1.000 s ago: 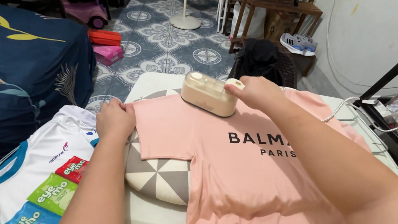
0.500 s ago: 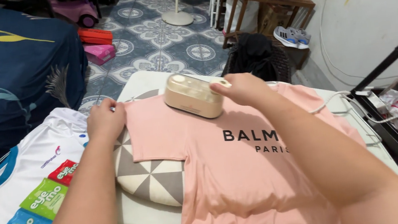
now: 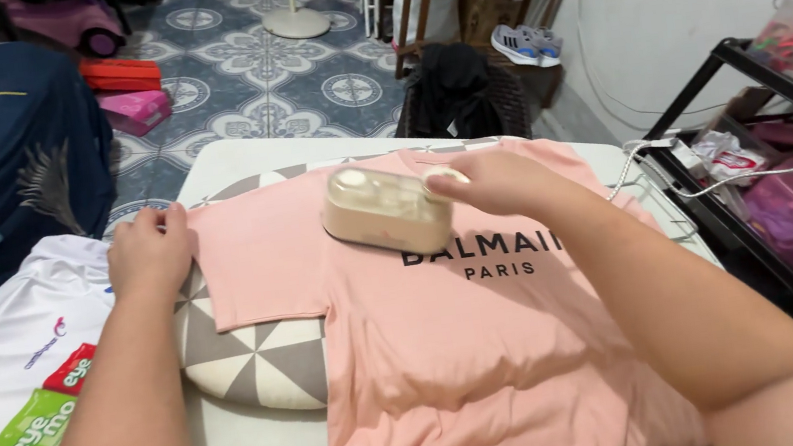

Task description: Ironing a pink t-shirt on a small portable ironing board.

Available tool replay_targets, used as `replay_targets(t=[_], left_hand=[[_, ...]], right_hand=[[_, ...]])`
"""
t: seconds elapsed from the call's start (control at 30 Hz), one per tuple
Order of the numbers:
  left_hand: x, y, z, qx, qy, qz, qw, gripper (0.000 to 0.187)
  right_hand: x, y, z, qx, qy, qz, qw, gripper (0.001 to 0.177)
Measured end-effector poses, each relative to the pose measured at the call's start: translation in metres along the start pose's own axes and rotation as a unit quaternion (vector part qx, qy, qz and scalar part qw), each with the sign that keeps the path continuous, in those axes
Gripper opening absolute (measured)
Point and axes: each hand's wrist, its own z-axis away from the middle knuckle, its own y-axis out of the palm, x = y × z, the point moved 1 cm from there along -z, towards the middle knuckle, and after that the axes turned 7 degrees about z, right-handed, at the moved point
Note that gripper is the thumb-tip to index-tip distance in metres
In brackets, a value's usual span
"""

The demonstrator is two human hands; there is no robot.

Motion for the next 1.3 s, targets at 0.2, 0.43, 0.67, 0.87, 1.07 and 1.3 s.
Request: replay_targets(t=[0.2, 0.43, 0.67, 0.87, 1.07, 1.3], left_hand=[[0.001, 0.002, 0.000, 0.003, -0.001, -0.010, 1.000, 0.050], [-0.006, -0.002, 0.001, 0.008, -0.007, -0.024, 1.000, 0.047], [-0.006, -0.004, 0.002, 0.014, -0.023, -0.041, 0.999, 0.040], [-0.004, -0.002, 0.000, 0.009, -0.006, -0.041, 0.999, 0.037], [-0.005, 0.000, 0.002, 0.015, 0.000, -0.039, 0.999, 0.036], [-0.015, -0.002, 0.004, 0.024, -0.031, -0.078, 0.996, 0.038]], right_hand=[[-0.003, -0.007, 0.021, 0.095, 0.131, -0.087, 0.983, 0.057], [0.003, 0.005, 0.003, 0.092, 0.131, -0.067, 0.985, 0.059], [0.005, 0.014, -0.008, 0.060, 0.049, -0.004, 0.997, 0.070], [-0.002, 0.009, 0.011, 0.073, 0.054, -0.010, 0.996, 0.067], [-0.004, -0.003, 0.045, 0.082, 0.041, -0.023, 0.996, 0.060], [-0.014, -0.007, 0.091, 0.137, -0.002, 0.012, 0.991, 0.053]])
